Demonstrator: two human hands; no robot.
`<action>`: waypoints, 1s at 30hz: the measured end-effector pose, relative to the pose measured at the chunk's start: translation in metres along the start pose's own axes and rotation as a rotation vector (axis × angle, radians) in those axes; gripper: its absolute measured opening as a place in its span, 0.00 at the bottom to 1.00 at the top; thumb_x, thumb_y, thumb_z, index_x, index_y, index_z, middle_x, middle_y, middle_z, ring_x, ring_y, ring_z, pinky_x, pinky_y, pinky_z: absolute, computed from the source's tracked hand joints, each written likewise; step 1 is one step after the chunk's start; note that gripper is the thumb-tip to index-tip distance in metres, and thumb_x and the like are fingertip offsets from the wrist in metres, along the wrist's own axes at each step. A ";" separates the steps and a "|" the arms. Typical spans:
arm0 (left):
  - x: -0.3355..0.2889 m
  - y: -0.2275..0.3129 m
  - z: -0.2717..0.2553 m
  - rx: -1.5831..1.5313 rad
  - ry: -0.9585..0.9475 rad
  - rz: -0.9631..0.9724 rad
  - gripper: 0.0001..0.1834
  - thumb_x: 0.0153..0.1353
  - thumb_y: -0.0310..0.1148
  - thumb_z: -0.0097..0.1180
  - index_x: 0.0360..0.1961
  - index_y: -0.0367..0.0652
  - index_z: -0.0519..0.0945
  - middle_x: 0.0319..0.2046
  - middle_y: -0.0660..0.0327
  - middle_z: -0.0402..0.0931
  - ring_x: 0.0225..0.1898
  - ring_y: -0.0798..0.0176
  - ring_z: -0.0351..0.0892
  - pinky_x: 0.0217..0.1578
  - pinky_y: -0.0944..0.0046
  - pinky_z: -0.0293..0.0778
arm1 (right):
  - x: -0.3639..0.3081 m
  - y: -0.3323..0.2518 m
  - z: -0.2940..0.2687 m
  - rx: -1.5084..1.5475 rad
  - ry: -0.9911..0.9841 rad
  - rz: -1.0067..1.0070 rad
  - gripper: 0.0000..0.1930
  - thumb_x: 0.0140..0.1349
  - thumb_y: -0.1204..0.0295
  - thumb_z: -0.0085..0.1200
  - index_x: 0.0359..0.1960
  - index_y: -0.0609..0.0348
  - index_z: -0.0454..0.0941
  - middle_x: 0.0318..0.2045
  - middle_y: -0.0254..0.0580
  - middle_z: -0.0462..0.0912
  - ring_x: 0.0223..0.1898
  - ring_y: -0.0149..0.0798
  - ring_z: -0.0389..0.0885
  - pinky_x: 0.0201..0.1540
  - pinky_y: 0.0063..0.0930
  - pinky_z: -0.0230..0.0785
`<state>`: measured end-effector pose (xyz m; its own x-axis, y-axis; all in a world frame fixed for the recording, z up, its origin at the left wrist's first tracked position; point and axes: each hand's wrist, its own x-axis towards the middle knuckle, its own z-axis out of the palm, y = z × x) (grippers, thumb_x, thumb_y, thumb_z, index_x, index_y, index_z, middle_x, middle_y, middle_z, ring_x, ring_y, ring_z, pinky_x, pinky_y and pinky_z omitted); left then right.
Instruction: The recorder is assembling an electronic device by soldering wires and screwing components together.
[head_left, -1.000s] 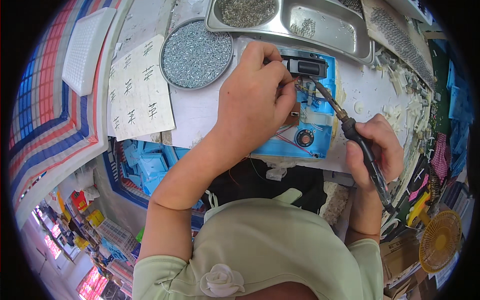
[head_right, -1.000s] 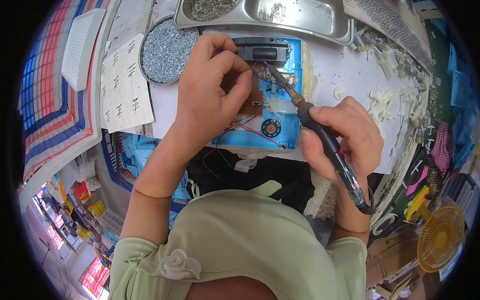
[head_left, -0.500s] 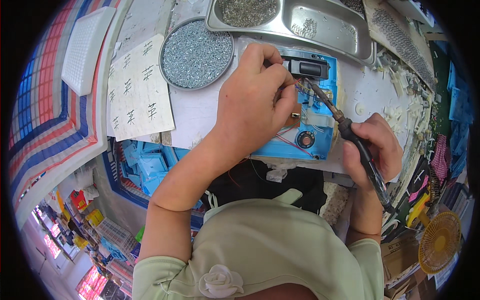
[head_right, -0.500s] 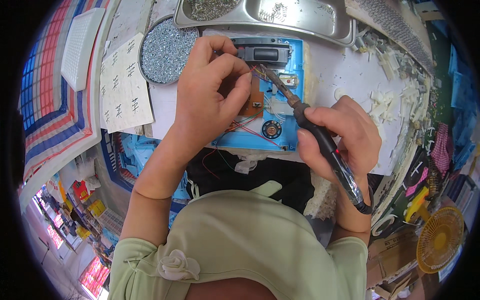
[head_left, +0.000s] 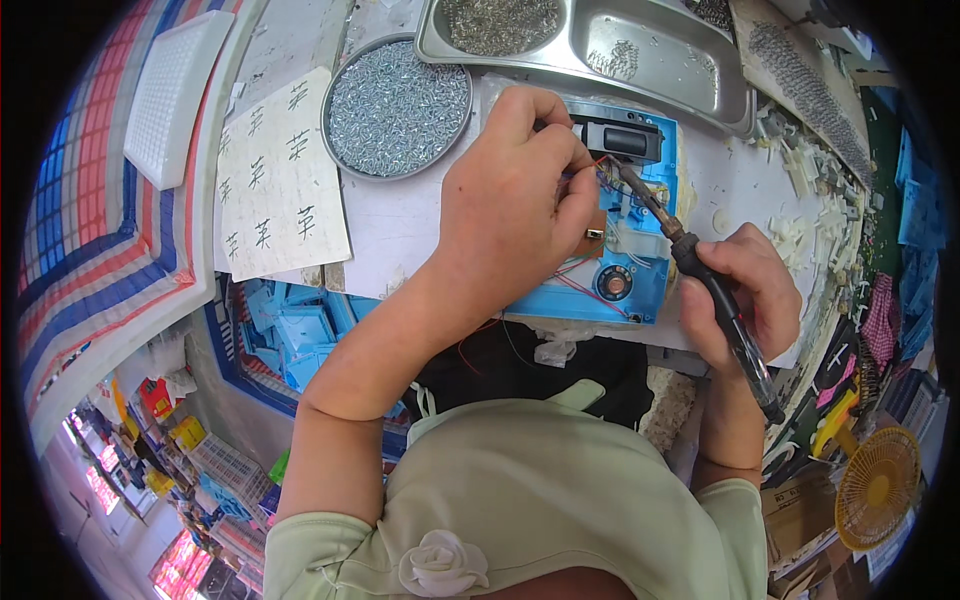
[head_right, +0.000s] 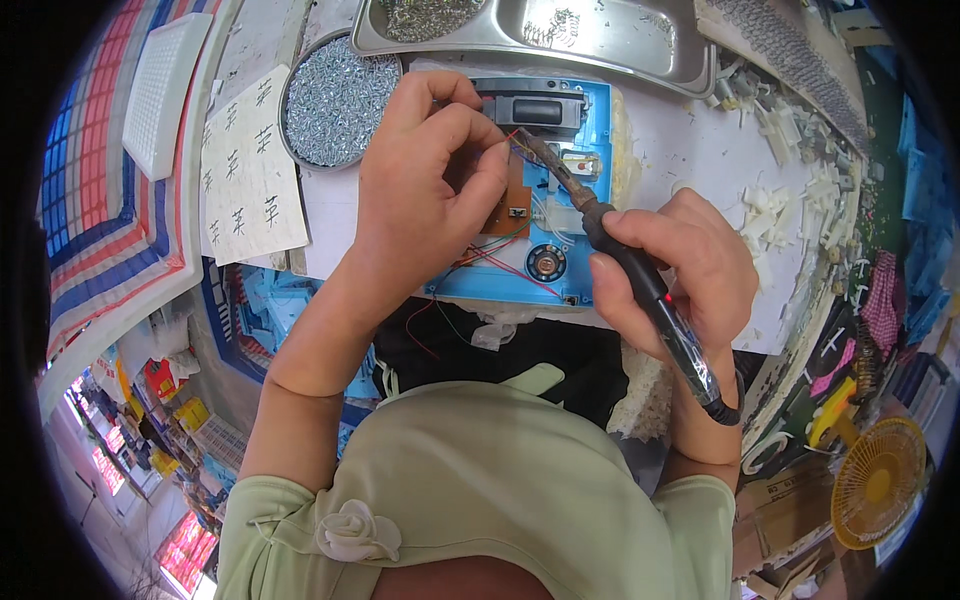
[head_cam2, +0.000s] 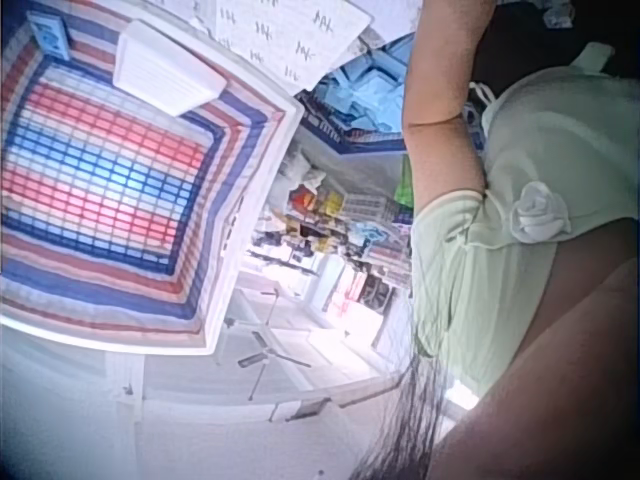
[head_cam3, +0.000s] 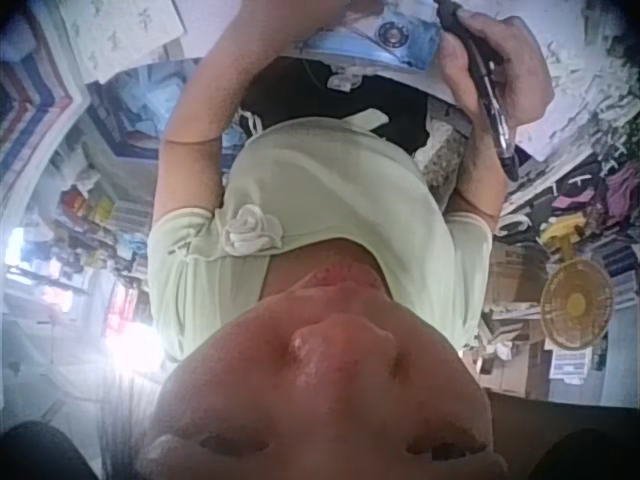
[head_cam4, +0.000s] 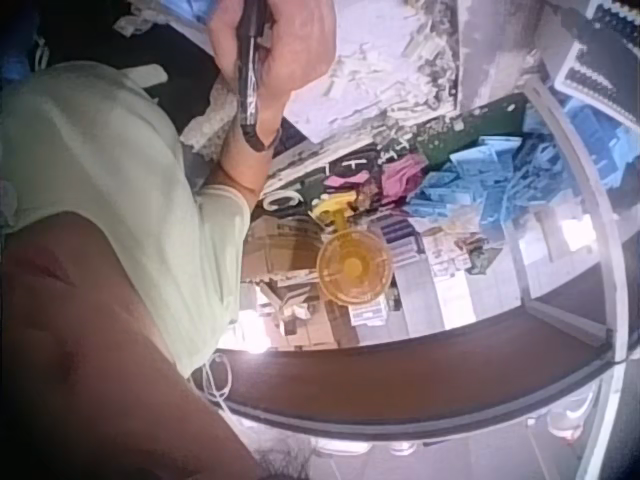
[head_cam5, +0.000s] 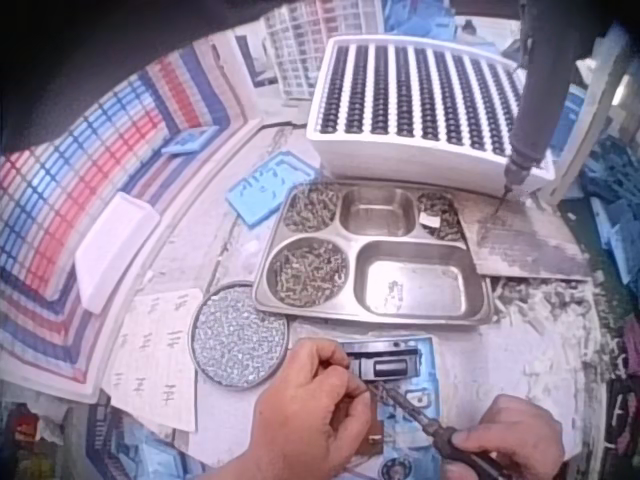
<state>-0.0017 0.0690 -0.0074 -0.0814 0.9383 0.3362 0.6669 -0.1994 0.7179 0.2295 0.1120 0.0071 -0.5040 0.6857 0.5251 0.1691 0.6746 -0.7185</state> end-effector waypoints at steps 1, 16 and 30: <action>0.000 0.000 0.000 -0.006 0.000 -0.005 0.04 0.56 0.21 0.63 0.32 0.34 0.79 0.42 0.55 0.71 0.33 0.64 0.77 0.31 0.69 0.76 | 0.001 0.000 0.000 -0.001 0.001 0.000 0.15 0.52 0.75 0.70 0.41 0.63 0.82 0.22 0.38 0.79 0.20 0.34 0.71 0.22 0.25 0.60; -0.001 0.002 0.002 -0.014 0.069 -0.024 0.05 0.53 0.22 0.65 0.31 0.35 0.81 0.41 0.55 0.74 0.38 0.57 0.78 0.38 0.64 0.75 | 0.009 -0.003 -0.009 -0.073 -0.119 -0.112 0.16 0.47 0.78 0.72 0.40 0.59 0.83 0.22 0.37 0.79 0.21 0.39 0.71 0.23 0.30 0.61; -0.001 0.003 0.007 0.011 0.112 -0.062 0.06 0.51 0.23 0.68 0.29 0.36 0.83 0.41 0.56 0.75 0.36 0.60 0.78 0.36 0.64 0.76 | 0.013 0.002 -0.013 -0.067 -0.120 -0.071 0.14 0.49 0.76 0.70 0.38 0.61 0.83 0.21 0.38 0.79 0.20 0.39 0.71 0.23 0.29 0.60</action>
<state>0.0057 0.0696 -0.0093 -0.2041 0.9112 0.3577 0.6662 -0.1385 0.7328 0.2343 0.1253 0.0184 -0.6133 0.6009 0.5126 0.1833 0.7396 -0.6476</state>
